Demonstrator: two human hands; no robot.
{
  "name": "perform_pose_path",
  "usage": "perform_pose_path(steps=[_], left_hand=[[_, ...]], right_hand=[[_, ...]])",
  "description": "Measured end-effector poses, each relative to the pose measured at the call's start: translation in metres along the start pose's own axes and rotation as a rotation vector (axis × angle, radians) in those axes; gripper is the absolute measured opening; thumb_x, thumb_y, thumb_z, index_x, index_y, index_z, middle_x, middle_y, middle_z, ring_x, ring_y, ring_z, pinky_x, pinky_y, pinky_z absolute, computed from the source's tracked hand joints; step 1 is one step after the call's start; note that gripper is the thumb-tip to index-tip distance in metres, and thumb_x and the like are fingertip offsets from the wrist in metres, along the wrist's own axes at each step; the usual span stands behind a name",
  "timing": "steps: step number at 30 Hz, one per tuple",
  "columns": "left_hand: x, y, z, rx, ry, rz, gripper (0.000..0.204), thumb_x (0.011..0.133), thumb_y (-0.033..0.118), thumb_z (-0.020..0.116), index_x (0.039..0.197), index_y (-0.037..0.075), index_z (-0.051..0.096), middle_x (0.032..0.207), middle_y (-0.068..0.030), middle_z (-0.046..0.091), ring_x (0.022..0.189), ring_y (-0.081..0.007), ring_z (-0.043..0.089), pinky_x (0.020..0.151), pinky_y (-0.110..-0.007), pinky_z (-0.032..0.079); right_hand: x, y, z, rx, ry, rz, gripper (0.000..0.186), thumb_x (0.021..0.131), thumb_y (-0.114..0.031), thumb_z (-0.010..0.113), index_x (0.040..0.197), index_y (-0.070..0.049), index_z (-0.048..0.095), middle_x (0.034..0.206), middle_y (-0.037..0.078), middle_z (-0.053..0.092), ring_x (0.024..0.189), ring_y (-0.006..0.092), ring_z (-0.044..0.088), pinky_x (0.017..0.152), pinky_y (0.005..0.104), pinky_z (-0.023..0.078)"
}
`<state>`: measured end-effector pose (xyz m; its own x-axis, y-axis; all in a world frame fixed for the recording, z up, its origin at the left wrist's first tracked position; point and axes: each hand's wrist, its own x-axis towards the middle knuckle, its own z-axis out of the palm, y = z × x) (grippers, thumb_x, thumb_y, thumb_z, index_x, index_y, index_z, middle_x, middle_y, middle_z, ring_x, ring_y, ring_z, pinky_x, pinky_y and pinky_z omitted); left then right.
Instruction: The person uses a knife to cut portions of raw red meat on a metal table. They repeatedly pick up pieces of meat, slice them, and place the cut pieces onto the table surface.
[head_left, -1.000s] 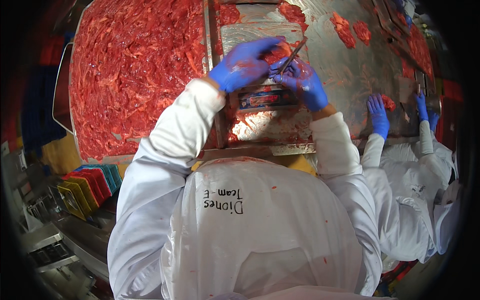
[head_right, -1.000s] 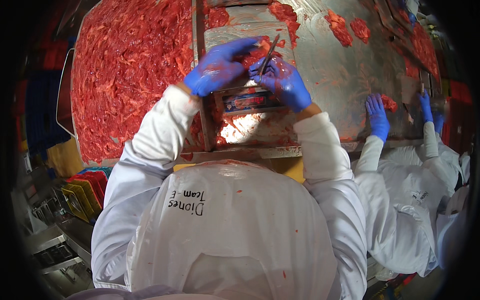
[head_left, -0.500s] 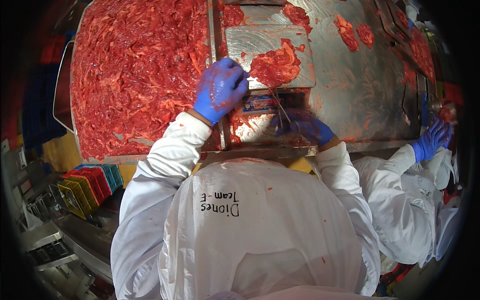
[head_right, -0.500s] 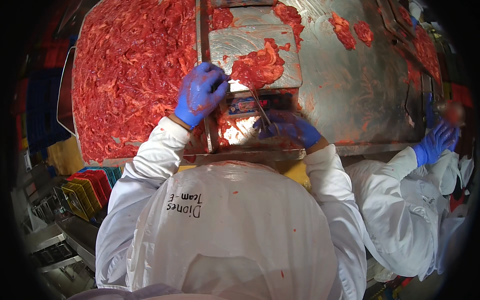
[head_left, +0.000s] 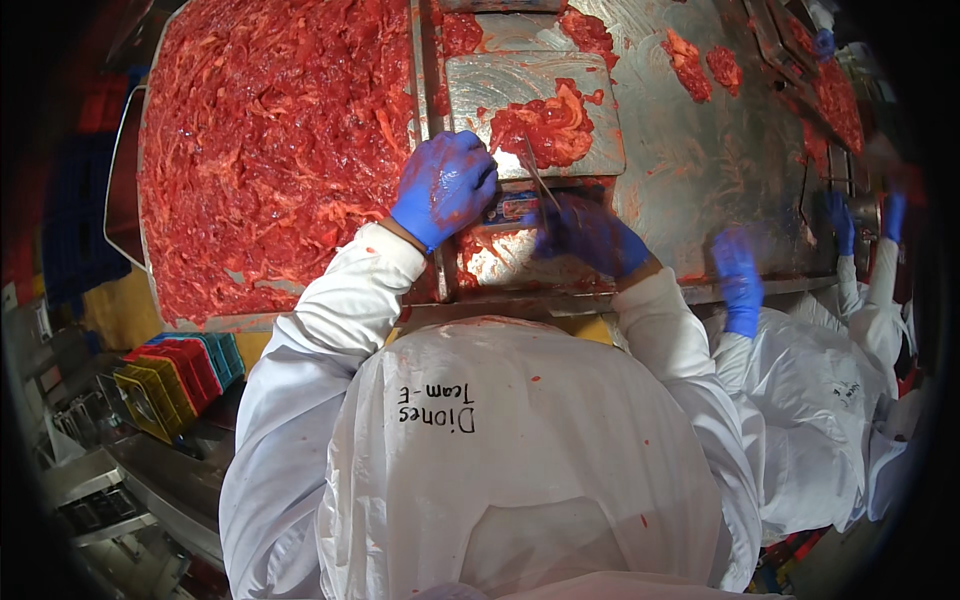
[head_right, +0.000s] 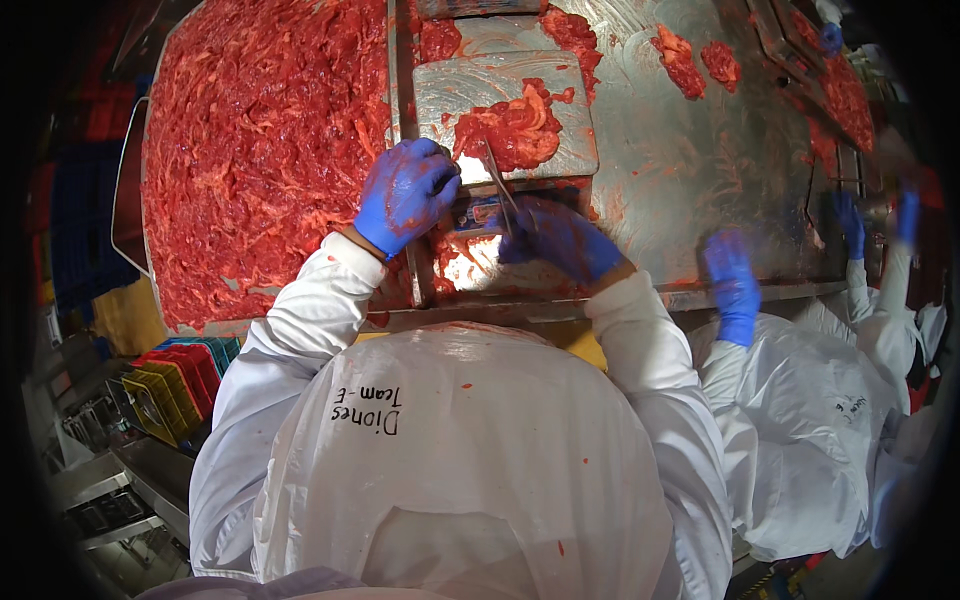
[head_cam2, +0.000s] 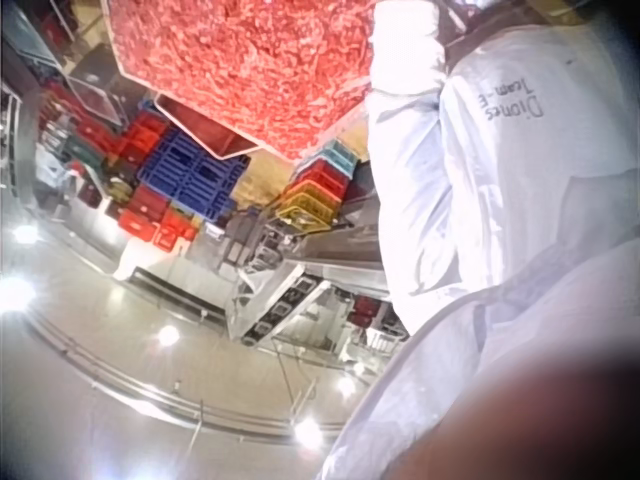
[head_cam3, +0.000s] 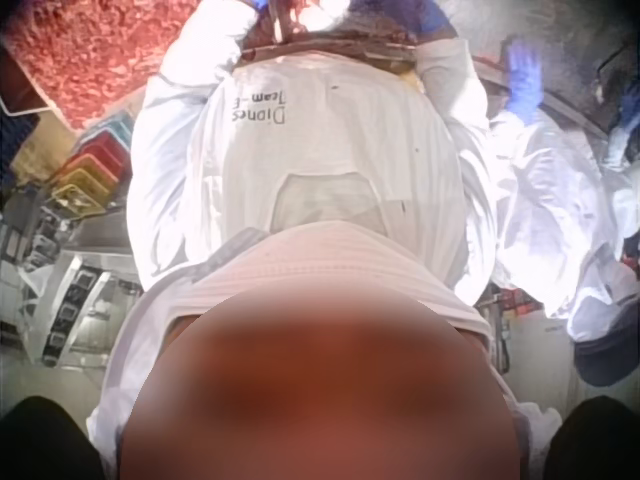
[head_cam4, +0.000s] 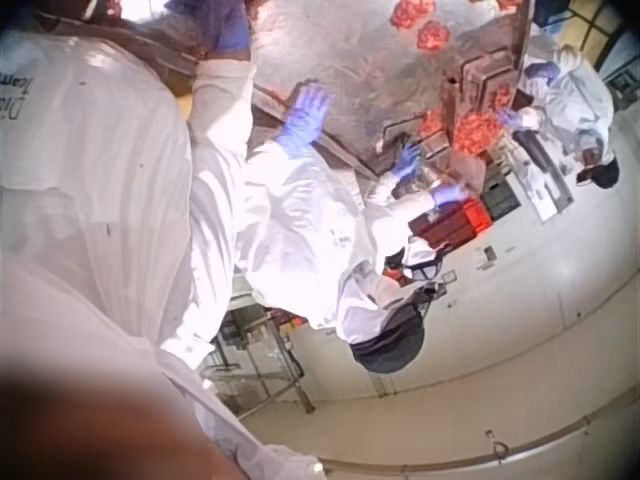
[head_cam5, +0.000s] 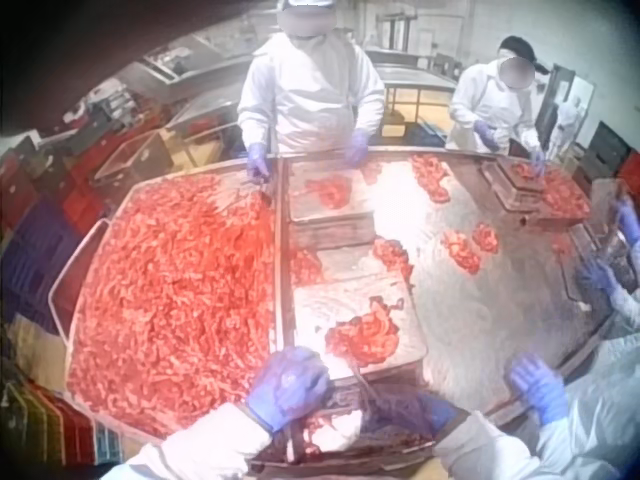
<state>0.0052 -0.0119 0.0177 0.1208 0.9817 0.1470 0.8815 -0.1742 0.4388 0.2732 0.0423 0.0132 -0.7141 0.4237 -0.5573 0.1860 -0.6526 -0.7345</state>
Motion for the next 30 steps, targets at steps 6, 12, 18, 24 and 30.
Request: perform_pose_path(steps=[6, 12, 18, 24, 30], left_hand=[[0.001, -0.007, -0.008, -0.077, -0.037, -0.058, 0.016, 0.090, 0.022, 0.071, 0.095, 0.007, 0.076, 0.098, -0.0131, 0.068, 0.094, -0.0352, 0.067, 0.082, -0.047, 0.054], [0.012, 0.002, -0.013, -0.145, 0.139, -0.105, 0.021, 0.091, 0.023, 0.071, 0.104, 0.008, 0.077, 0.101, -0.0129, 0.068, 0.097, -0.0349, 0.067, 0.085, -0.046, 0.055], [0.017, 0.011, 0.012, 0.021, 0.054, 0.021, 0.021, 0.090, 0.023, 0.071, 0.106, 0.009, 0.076, 0.106, -0.0109, 0.069, 0.103, -0.0333, 0.065, 0.090, -0.046, 0.054], [-0.001, 0.006, 0.009, 0.038, 0.046, 0.049, 0.019, 0.088, 0.021, 0.071, 0.102, 0.011, 0.076, 0.105, -0.0084, 0.068, 0.103, -0.0322, 0.064, 0.088, -0.046, 0.053], [0.007, -0.005, 0.007, -0.001, 0.148, 0.089, 0.019, 0.086, 0.019, 0.073, 0.101, 0.007, 0.074, 0.117, -0.0154, 0.069, 0.112, -0.0365, 0.063, 0.096, -0.049, 0.052]], right_hand=[[0.028, 0.001, 0.008, -0.018, 0.029, -0.066, 0.046, 0.099, -0.032, 0.072, 0.132, -0.001, 0.063, 0.109, 0.008, 0.072, 0.100, 0.0175, 0.071, 0.094, 0.0324, 0.058], [-0.017, 0.030, -0.007, 0.008, -0.140, -0.197, 0.054, 0.102, -0.037, 0.069, 0.139, 0.001, 0.058, 0.117, 0.010, 0.071, 0.101, 0.0186, 0.071, 0.097, 0.0351, 0.057], [0.004, 0.038, -0.025, 0.082, -0.023, -0.117, 0.051, 0.101, -0.034, 0.070, 0.138, 0.001, 0.060, 0.118, 0.011, 0.069, 0.099, 0.0189, 0.069, 0.096, 0.0367, 0.058], [0.013, 0.011, -0.013, 0.137, -0.045, -0.030, 0.033, 0.102, -0.023, 0.068, 0.124, 0.001, 0.065, 0.101, 0.006, 0.070, 0.094, 0.0176, 0.070, 0.088, 0.0363, 0.061], [0.016, 0.019, -0.019, 0.091, -0.086, -0.139, 0.047, 0.100, -0.040, 0.067, 0.126, -0.001, 0.066, 0.103, 0.007, 0.070, 0.088, 0.0181, 0.068, 0.090, 0.0386, 0.059]])
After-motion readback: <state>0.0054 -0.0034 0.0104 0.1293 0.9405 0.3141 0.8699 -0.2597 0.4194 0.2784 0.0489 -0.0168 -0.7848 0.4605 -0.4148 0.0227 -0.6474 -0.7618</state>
